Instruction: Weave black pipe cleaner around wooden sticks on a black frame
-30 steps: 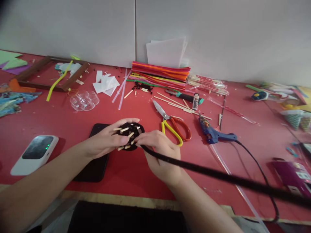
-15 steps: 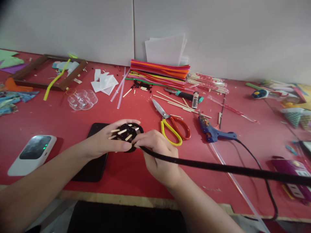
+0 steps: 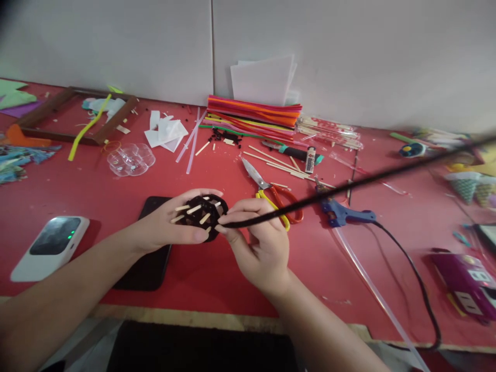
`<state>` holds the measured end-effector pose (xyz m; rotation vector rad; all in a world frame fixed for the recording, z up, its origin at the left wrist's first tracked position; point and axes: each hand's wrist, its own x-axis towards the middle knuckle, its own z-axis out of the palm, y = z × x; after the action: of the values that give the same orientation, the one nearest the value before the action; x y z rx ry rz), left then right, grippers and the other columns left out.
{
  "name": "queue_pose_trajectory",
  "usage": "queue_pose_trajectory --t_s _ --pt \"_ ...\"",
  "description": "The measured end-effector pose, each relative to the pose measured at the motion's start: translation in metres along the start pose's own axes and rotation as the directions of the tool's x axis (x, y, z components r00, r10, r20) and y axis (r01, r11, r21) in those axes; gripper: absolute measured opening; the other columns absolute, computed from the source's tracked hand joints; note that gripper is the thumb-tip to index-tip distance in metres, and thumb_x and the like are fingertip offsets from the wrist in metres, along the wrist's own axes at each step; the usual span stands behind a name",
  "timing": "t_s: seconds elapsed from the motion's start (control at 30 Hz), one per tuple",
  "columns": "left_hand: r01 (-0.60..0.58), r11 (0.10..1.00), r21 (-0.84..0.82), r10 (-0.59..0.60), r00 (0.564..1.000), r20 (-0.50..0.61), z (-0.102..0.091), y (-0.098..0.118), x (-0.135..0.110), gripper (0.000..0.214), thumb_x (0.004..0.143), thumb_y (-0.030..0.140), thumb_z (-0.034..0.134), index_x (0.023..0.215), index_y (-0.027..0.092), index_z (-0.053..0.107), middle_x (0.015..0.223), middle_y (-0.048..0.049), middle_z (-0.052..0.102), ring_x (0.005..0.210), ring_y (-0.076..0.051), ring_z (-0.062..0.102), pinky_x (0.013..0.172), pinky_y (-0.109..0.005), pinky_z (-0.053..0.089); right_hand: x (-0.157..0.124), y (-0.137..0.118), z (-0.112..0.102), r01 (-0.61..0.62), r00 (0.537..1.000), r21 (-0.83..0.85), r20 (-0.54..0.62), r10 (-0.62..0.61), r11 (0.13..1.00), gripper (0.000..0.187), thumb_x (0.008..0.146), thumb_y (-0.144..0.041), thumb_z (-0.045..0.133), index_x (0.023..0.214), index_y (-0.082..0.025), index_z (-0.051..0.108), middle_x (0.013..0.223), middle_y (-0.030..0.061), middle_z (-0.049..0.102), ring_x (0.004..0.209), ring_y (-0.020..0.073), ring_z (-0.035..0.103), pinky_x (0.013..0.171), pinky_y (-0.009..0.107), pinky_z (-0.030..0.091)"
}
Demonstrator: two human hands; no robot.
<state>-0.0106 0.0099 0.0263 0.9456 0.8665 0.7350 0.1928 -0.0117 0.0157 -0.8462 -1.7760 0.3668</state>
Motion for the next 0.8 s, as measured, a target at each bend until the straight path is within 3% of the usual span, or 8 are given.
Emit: queue_pose_trajectory --t_s 0.23,0.4,0.63,0.8 --pt "-0.007 0.999 0.037 0.004 0.997 0.072 -0.002 -0.0038 -0.0034 0.077 0.065 0.022 0.093 0.131 0.022 0.054 0.11 -0.0011 0.066 0.093 -0.013 0.064 0.086 -0.03 0.054 0.0024 -0.0008 0.0031 -0.102 0.994 0.139 0.049 0.096 0.985 0.02 0.09 -0.008 0.074 0.097 -0.026 0.073 0.092 -0.001 0.071 0.088 0.0126 0.069 0.081 0.025 0.058" --pt "-0.046 0.997 0.058 0.038 0.989 0.141 -0.0019 -0.005 -0.005 0.07 0.071 0.018 0.089 0.13 0.022 0.051 0.104 0.001 0.068 0.092 -0.012 0.066 0.086 -0.028 0.056 0.0011 0.0003 0.0023 -0.143 0.987 0.14 0.1 0.129 0.98 0.018 0.09 -0.011 0.074 0.097 -0.027 0.075 0.094 -0.0007 0.073 0.088 0.0117 0.071 0.08 0.023 0.058" --pt "-0.023 0.994 0.11 0.009 0.992 0.125 -0.0008 -0.005 -0.0062 0.072 0.069 0.021 0.091 0.128 0.024 0.05 0.101 0.003 0.066 0.085 -0.01 0.065 0.081 -0.027 0.055 0.0014 0.0014 0.0035 -0.146 0.983 0.133 0.134 0.128 0.98 0.014 0.091 -0.011 0.073 0.094 -0.024 0.075 0.09 0.0008 0.073 0.085 0.0118 0.071 0.078 0.023 0.058" --pt "-0.066 0.989 0.131 0.048 0.989 0.137 -0.0016 -0.0077 -0.0045 0.07 0.071 0.024 0.091 0.126 0.023 0.049 0.1 0.002 0.063 0.085 -0.011 0.063 0.079 -0.027 0.055 0.0007 0.004 0.0048 -0.228 0.965 0.164 0.168 0.201 0.96 0.015 0.091 -0.014 0.074 0.099 -0.026 0.074 0.09 0.0006 0.071 0.083 0.0123 0.069 0.076 0.025 0.058"
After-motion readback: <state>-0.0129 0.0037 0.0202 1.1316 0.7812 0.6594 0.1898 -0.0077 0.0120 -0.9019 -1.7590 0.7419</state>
